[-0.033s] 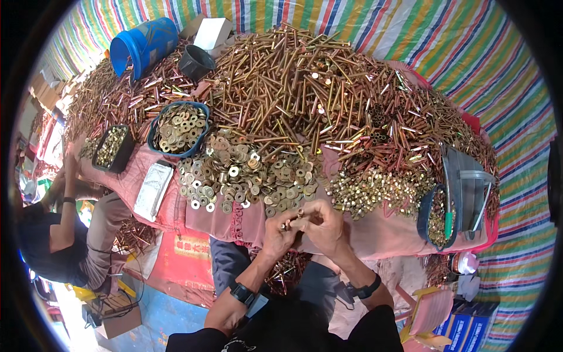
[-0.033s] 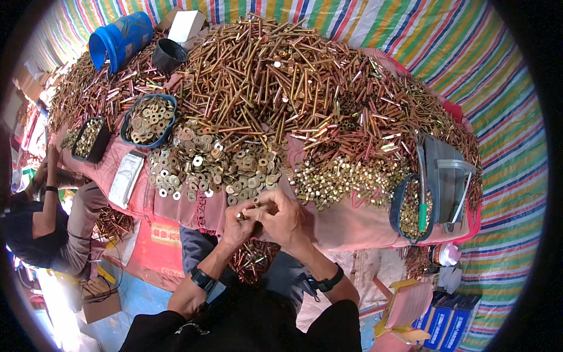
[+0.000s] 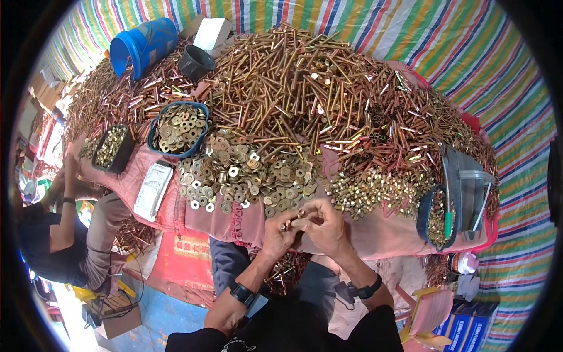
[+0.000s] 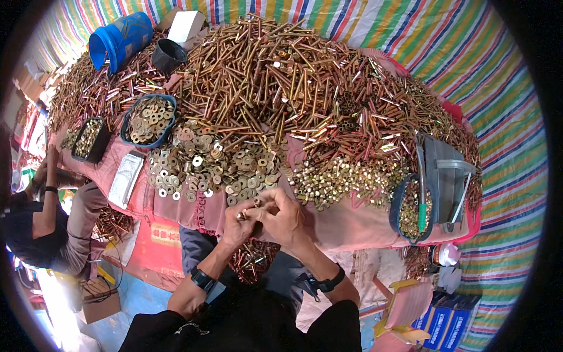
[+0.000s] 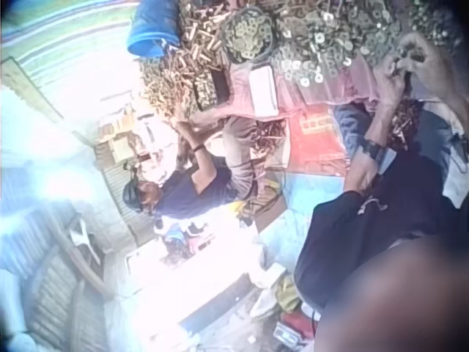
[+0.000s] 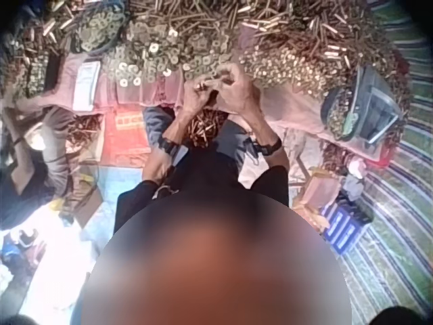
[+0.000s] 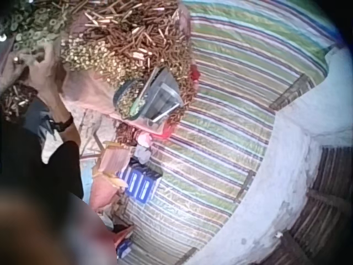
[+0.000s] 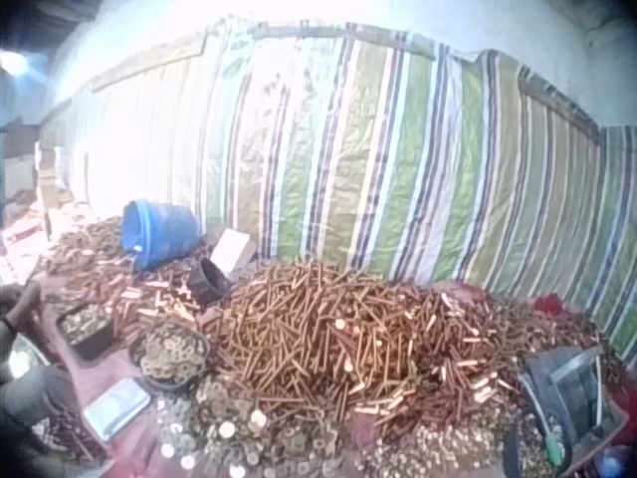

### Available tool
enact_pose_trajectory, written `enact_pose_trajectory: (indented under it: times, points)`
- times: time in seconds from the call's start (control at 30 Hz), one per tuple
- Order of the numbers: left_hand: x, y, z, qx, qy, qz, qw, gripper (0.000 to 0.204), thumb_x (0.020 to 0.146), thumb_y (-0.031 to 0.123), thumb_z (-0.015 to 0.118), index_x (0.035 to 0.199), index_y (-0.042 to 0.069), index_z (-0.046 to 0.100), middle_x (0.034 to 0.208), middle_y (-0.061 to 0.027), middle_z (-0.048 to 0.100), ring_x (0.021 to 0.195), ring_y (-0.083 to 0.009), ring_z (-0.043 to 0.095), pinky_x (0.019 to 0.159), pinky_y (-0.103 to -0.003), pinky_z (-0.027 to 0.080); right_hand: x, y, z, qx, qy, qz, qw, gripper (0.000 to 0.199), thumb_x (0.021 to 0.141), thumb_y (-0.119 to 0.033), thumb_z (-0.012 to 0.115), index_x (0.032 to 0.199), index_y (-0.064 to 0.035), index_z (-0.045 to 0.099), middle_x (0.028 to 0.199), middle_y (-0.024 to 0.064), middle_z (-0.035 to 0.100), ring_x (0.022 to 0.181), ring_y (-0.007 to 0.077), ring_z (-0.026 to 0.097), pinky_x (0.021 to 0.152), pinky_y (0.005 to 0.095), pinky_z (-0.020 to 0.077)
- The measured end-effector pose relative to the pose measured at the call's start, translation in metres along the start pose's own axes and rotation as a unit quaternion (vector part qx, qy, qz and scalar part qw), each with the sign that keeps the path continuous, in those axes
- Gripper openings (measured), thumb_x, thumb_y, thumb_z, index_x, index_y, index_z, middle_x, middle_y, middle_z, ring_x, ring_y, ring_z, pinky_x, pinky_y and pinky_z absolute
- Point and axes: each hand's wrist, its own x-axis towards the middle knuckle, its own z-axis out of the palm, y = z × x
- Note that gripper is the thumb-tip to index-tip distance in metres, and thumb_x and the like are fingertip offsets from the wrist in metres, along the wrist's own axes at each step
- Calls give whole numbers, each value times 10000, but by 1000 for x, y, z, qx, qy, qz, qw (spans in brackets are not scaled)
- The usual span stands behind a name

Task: The person sorts through large piles of copper tubing, brass fittings, and circular metal washers on a table, picking up individual pieces and moving them to different areas of the workspace.

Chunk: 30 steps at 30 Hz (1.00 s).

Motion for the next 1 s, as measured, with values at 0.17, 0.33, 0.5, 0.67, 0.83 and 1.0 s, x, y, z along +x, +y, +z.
enact_pose_trajectory:
  times: [0.17, 0.33, 0.5, 0.67, 0.83, 1.0]
  points:
    - [3, -4, 1, 26, -1, 38, 999, 197, 935, 10, 754, 1130, -7, 742, 930, -112, 763, 789, -148, 676, 723, -323, 549, 10, 3, -7, -90, -20, -183, 979, 256, 880, -108, 875, 1034, -2, 699, 975, 73, 717, 800, 124, 686, 697, 264, 563]
    - [1, -12, -1, 26, -7, 17, 1000, 203, 930, 15, 765, 1131, 5, 748, 899, -104, 755, 760, -144, 660, 698, -313, 538, 10, 3, -3, -8, -12, -31, 999, 236, 865, -126, 892, 924, -10, 695, 854, 67, 695, 731, 137, 665, 656, 275, 540]
    - [0, -18, 3, 25, 14, 71, 997, 215, 925, 18, 773, 1138, 16, 752, 892, -112, 752, 747, -148, 664, 682, -317, 537, 12, -4, -5, -86, -15, -132, 987, 312, 857, -191, 919, 891, -11, 666, 818, 34, 674, 728, 95, 635, 634, 275, 523]
    - [-1, -15, 2, 49, 13, 39, 998, 227, 910, 25, 780, 1134, 15, 750, 904, -134, 757, 760, -182, 703, 697, -328, 549, 8, -5, -6, 59, -15, -88, 994, 274, 887, -192, 893, 947, -3, 705, 852, 65, 688, 702, 107, 621, 608, 285, 504]
    - [2, -9, 2, 63, 2, 98, 993, 251, 891, 0, 766, 1141, 14, 750, 924, -145, 759, 760, -229, 719, 711, -337, 554, 4, -6, -8, -70, -18, -60, 996, 275, 894, -149, 876, 1064, 8, 728, 964, 82, 734, 902, 118, 725, 743, 301, 592]
    - [2, -7, 2, 51, -11, 66, 996, 245, 890, -8, 756, 1134, 8, 758, 940, -160, 758, 803, -256, 722, 744, -343, 555, 5, 0, -9, -73, -12, -212, 974, 218, 931, -124, 842, 1045, 18, 722, 917, 76, 750, 812, 117, 728, 705, 301, 606]
